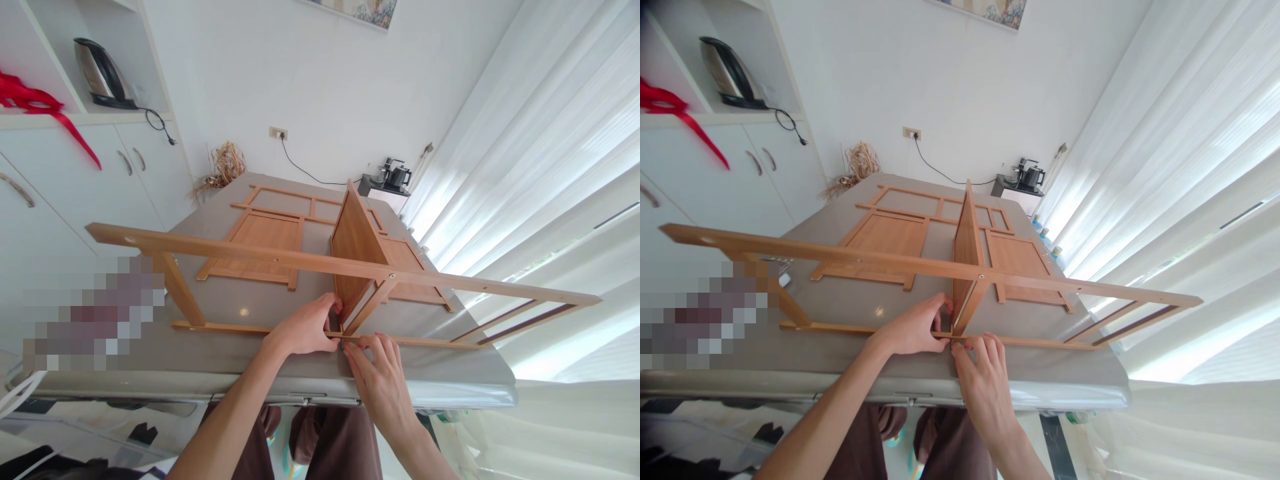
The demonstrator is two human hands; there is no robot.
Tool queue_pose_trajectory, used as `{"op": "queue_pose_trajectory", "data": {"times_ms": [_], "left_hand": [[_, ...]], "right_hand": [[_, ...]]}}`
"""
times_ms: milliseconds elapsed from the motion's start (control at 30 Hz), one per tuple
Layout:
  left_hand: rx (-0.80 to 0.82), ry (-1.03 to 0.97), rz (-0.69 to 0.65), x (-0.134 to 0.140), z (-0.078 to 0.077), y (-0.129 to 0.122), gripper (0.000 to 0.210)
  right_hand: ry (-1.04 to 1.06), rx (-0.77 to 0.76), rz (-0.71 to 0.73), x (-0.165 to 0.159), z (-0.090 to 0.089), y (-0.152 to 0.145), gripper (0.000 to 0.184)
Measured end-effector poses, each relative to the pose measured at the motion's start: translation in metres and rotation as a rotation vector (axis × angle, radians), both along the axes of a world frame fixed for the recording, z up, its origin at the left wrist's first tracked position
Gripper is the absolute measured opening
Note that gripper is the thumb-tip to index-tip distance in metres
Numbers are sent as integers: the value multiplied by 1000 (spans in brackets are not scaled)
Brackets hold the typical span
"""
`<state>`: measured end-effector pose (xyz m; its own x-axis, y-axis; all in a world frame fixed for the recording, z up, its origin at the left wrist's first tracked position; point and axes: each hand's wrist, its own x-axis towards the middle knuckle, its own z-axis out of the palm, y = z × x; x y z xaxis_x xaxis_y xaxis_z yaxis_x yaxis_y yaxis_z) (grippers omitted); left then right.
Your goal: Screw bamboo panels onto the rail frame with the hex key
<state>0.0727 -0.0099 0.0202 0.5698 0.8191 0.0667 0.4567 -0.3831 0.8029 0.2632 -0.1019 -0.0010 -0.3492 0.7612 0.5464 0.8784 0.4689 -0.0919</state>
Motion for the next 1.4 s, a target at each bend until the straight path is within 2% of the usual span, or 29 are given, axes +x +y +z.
{"op": "queue_pose_trajectory", "data": {"times_ms": [167,633,867,1133,1400], "left_hand": [[8,0,-3,0,0,0,47],[14,35,14,2,1,0,47],[11,23,10,2,-1,0,46],[5,26,8,1,-1,1,48],[0,8,-12,-1,-1,1,48]], "right_hand": [[22,-4,4,5,0,1,16],[113,-154,83,7,1,4,17],[111,-142,71,8,0,-5,18],[75,-109,39,5,-8,-1,20],[45,-99,24,3,-5,0,19]]}}
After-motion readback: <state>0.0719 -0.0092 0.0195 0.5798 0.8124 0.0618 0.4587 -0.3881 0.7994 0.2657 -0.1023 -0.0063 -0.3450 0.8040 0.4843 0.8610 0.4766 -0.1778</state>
